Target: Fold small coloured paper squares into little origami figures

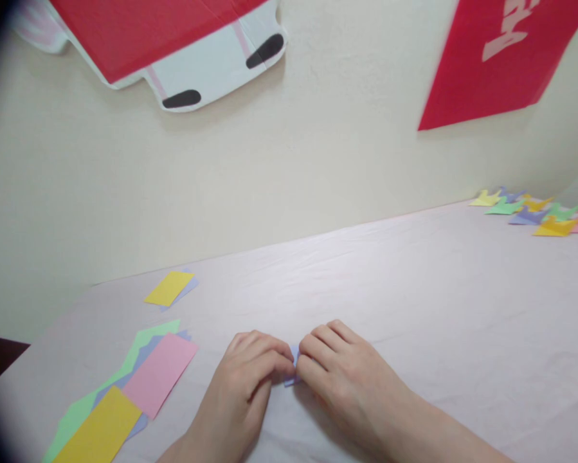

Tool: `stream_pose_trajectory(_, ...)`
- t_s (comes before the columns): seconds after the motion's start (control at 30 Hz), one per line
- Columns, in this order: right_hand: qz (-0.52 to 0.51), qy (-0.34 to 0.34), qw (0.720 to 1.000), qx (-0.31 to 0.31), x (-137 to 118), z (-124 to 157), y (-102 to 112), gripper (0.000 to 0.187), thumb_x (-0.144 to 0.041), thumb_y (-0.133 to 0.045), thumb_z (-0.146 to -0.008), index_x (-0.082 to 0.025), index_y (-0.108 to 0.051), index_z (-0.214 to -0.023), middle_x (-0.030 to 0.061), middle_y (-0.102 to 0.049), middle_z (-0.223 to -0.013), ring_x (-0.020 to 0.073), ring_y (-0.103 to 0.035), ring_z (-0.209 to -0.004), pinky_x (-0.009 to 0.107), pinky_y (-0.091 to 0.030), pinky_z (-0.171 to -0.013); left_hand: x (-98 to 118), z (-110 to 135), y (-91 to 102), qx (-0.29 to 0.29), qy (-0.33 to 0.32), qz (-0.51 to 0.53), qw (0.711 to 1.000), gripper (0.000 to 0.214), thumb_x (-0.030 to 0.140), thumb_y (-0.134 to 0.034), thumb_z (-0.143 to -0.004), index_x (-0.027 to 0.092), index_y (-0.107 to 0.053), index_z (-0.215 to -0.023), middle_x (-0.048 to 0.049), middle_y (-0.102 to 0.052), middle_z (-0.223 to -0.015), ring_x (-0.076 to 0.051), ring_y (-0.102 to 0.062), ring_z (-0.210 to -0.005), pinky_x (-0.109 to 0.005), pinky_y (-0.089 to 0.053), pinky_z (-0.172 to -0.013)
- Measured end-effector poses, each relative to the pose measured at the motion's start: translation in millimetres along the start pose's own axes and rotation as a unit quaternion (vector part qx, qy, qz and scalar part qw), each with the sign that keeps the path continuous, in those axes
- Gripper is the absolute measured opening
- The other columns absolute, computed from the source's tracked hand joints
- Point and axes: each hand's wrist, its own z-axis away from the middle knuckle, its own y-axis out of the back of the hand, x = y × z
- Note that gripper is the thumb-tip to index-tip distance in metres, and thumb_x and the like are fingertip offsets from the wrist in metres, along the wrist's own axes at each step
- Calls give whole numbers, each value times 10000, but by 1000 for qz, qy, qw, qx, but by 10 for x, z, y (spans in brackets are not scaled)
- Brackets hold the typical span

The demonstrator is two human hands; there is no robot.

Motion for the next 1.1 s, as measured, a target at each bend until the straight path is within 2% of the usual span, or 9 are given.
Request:
stream_pose_trajectory(0.13,-81,-7,996,-40,132,9,44,165,-84,-512,-930,-183,-617,-850,33,-645,-877,174,-537,-804,312,-405,-739,-40,182,52,2,-128,-125,984,243,55,-451,-896,152,-645,-1006,-56,-710,-1074,-207,-606,-881,-338,-482,-754)
stream_pose_trajectory(0.27,-134,-11,990,-53,255,-7,86,142,-150,-548,-943,-206,-651,-863,39,-643,-923,171,-545,-849,308,-415,-754,-93,265,52,24,-190,-214,958,233,106,-443,-943,126,-663,-1019,-63,-718,-1116,-216,-638,-918,-310,-523,-736)
stream_pose_trajectory(0.37,-176,-34,981,-68,269,-34,103,131,-152,-568,-930,-209,-654,-849,38,-629,-924,172,-543,-868,310,-421,-778,-94,253,30,39,-197,-238,950,247,109,-430,-949,128,-674,-986,-59,-728,-1082,-211,-652,-878,-301,-534,-703)
stream_pose_trajectory(0.5,-231,-99,964,-84,221,-101,114,121,-153,-600,-908,-206,-625,-802,22,-622,-877,179,-536,-900,324,-421,-830,-47,213,4,50,-184,-230,954,262,103,-414,-952,132,-669,-900,-50,-736,-979,-196,-649,-798,-295,-533,-662)
stream_pose_trajectory(0.6,-240,-162,952,-99,173,-163,107,145,-114,-615,-870,-200,-598,-755,16,-610,-841,191,-523,-899,332,-424,-816,-24,196,1,56,-182,-226,955,269,92,-404,-954,125,-660,-881,-44,-730,-914,-182,-635,-747,-285,-524,-631)
stream_pose_trajectory(0.7,-226,-198,948,-101,132,-205,97,176,-48,-608,-819,-192,-580,-723,17,-593,-831,196,-513,-877,341,-420,-796,-17,189,4,54,-179,-226,956,275,94,-397,-958,130,-653,-865,-41,-724,-897,-175,-623,-730,-281,-516,-616)
stream_pose_trajectory(0.8,-220,-205,950,-89,106,-212,93,205,-1,-591,-788,-193,-570,-720,12,-582,-809,197,-509,-862,345,-419,-783,0,187,4,53,-170,-232,956,305,92,-372,-966,140,-644,-839,-41,-716,-867,-173,-618,-727,-284,-511,-619)
stream_pose_trajectory(0.97,-219,-201,951,-83,110,-192,78,216,-2,-600,-786,-201,-562,-712,5,-586,-800,194,-516,-855,337,-426,-767,36,204,11,38,-187,-267,945,292,88,-367,-970,113,-657,-1000,-56,-720,-907,-185,-623,-769,-296,-513,-648)
stream_pose_trajectory(1.1,-226,-210,948,-83,121,-196,66,220,-1,-596,-790,-206,-566,-717,0,-587,-805,194,-518,-863,337,-423,-773,30,222,8,28,-187,-276,942,293,74,-367,-967,95,-652,-1031,-69,-714,-927,-198,-623,-817,-311,-515,-681)
